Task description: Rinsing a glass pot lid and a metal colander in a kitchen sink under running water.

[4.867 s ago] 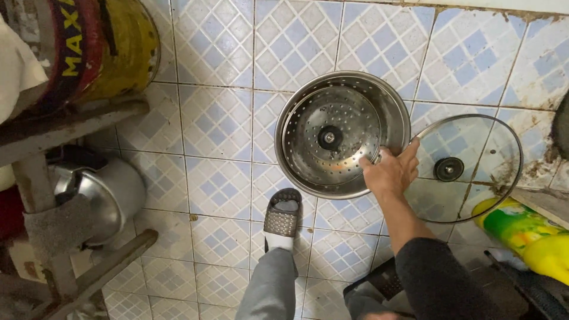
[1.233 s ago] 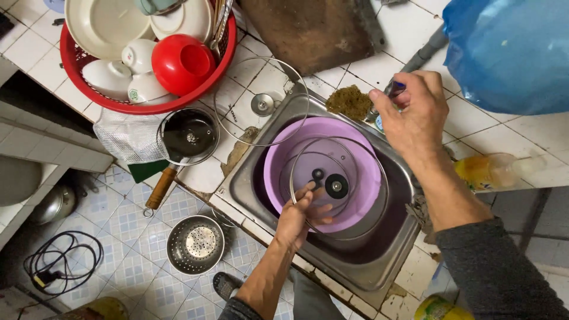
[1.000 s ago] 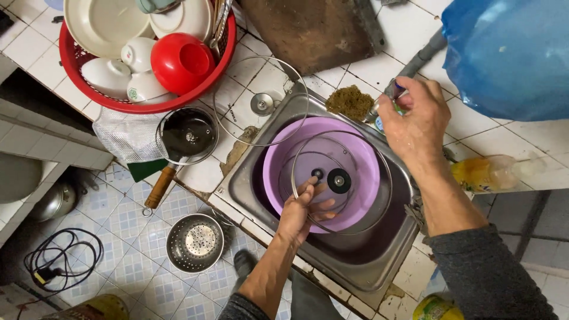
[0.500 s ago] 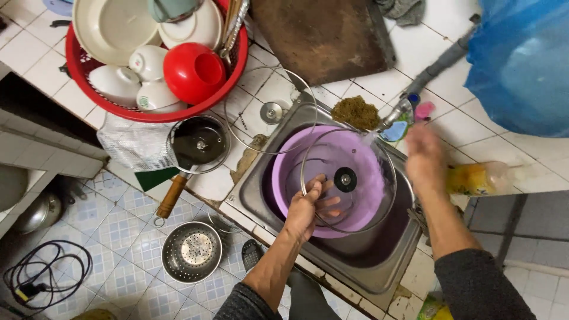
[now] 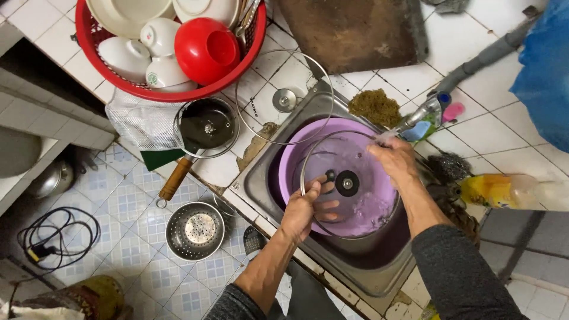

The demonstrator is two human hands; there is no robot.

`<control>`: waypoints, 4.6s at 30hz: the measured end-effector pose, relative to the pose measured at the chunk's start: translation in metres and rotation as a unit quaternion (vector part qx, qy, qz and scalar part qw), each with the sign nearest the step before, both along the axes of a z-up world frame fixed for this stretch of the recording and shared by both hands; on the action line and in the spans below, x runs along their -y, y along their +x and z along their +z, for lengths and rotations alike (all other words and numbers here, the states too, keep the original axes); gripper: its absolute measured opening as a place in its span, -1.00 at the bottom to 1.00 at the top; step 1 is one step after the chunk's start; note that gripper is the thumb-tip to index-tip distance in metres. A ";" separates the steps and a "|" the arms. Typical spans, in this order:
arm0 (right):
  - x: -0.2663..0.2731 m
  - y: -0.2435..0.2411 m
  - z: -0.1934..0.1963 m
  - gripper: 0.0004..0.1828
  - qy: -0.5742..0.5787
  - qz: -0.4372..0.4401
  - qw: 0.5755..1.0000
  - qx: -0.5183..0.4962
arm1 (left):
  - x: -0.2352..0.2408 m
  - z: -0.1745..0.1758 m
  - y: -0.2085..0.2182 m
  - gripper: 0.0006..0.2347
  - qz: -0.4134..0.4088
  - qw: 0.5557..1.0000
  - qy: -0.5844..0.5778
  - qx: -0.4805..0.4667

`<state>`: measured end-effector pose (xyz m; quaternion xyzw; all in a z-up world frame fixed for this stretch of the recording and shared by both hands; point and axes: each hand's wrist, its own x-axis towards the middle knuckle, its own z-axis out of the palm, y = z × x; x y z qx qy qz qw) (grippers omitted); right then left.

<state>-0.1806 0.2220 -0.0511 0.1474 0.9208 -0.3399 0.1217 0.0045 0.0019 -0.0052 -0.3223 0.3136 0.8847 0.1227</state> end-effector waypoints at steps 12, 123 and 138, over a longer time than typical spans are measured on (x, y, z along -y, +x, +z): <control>-0.004 -0.003 -0.003 -0.62 -0.070 0.021 0.997 -0.023 | -0.016 0.009 -0.004 -0.62 0.012 1.000 -0.001 -0.002; -0.085 0.057 0.017 -0.40 -0.485 -0.014 0.866 0.120 | -0.034 -0.079 -0.009 -0.18 -0.067 0.973 -0.166 0.147; -0.060 0.038 -0.065 -0.64 -0.544 -0.220 0.800 0.126 | -0.012 -0.085 -0.045 -0.71 0.043 0.998 0.045 -0.004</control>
